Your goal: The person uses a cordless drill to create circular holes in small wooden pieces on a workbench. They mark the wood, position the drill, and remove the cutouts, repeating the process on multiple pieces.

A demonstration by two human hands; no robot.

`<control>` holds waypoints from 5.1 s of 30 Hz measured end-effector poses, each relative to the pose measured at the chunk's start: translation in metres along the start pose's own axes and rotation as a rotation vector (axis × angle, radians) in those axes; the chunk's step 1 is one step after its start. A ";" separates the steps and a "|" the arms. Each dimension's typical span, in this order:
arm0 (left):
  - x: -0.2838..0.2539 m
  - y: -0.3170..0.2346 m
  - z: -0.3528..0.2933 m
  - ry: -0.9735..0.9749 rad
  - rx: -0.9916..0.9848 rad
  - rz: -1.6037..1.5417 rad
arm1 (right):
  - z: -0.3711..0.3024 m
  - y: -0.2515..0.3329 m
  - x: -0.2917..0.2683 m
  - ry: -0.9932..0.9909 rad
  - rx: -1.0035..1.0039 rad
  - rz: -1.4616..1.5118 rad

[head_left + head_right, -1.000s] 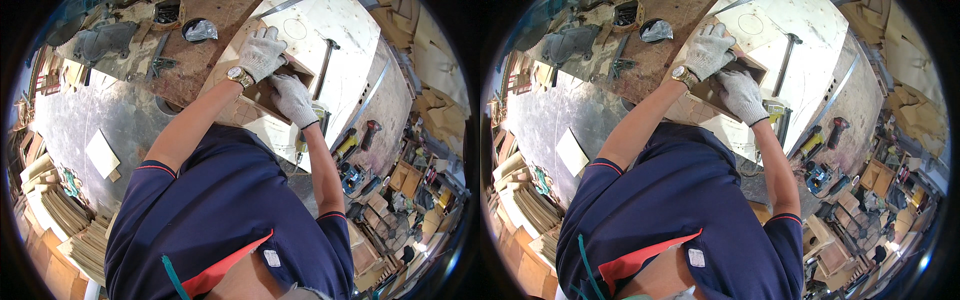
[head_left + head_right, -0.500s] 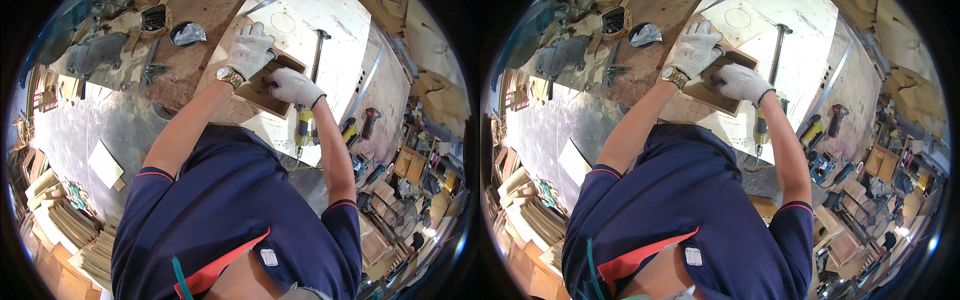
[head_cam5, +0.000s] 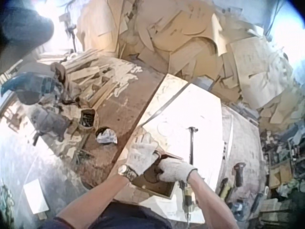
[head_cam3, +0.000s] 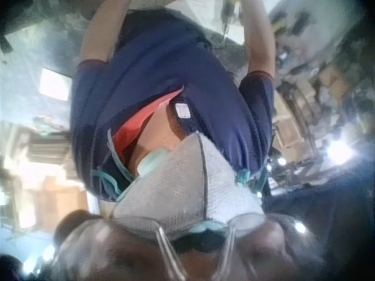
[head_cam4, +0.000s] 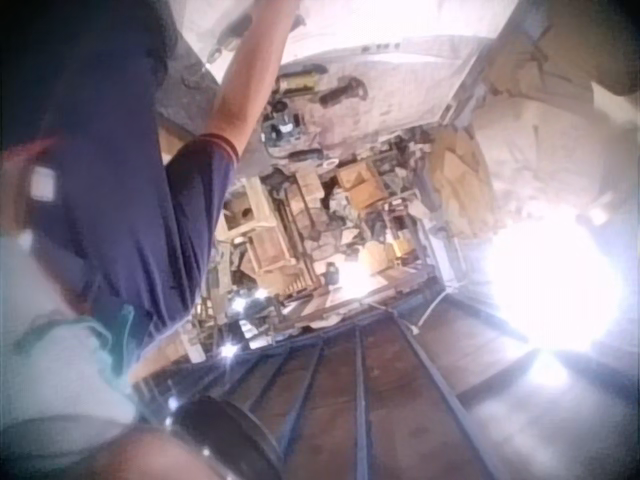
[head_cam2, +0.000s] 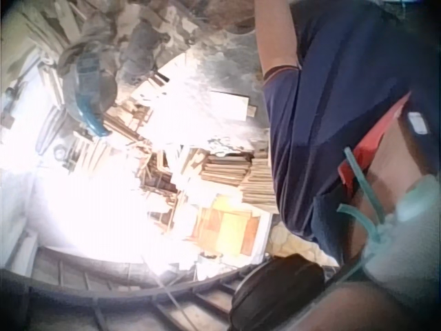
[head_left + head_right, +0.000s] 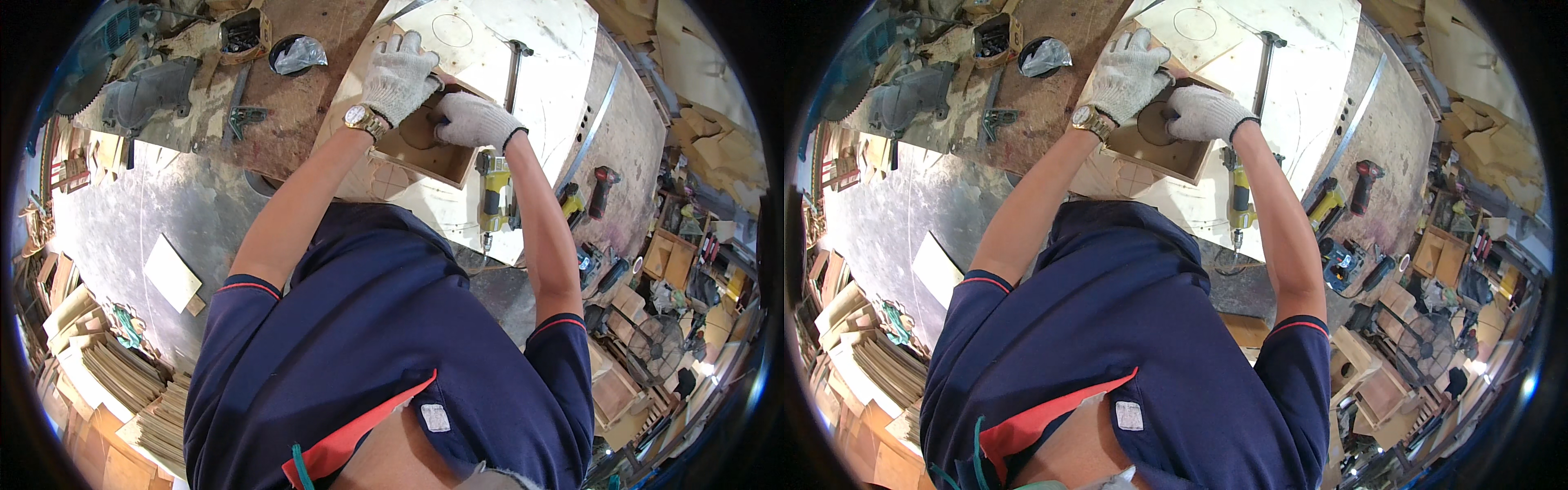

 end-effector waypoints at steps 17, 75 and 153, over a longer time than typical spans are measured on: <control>0.015 0.004 0.001 -0.022 0.008 0.068 | 0.004 -0.004 -0.020 -0.245 0.119 -0.196; 0.002 0.001 0.002 -0.046 0.043 -0.017 | -0.007 0.006 0.000 -0.229 -0.108 0.136; -0.044 0.049 -0.042 0.254 -0.575 -0.274 | -0.214 -0.072 0.041 -1.183 0.157 1.391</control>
Point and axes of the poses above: each hand's wrist, its own z-axis towards the middle knuckle, its own x-axis out of the palm, y = z × x, the point moved 9 cm from there along z, towards the middle knuckle
